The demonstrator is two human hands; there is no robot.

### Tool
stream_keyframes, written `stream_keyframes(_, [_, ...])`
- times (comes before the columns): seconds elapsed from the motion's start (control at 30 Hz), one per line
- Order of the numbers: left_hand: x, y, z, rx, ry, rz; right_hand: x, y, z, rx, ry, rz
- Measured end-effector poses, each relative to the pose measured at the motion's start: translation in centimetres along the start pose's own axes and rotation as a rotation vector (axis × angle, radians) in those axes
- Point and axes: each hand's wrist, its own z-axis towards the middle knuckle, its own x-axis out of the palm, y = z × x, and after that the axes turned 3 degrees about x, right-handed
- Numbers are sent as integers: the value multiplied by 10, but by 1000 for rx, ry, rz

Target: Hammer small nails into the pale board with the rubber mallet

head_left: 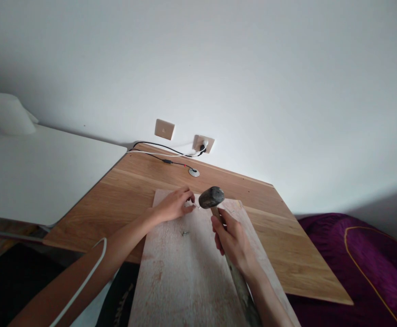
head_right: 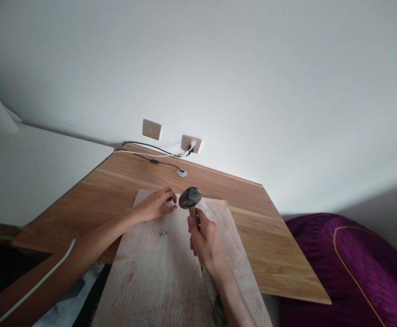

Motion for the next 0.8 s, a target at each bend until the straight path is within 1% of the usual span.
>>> stream_keyframes(0.13, [-1, -2, 2, -6, -13, 15, -5, 3, -2, 4, -22, 42])
stream_keyframes(0.5, [2, 1, 3, -33, -31, 30, -4, -1, 1, 19, -17, 38])
stream_keyframes(0.8, [-1, -3, 2, -13, -1, 66, -3, 0, 0, 19, -5, 36])
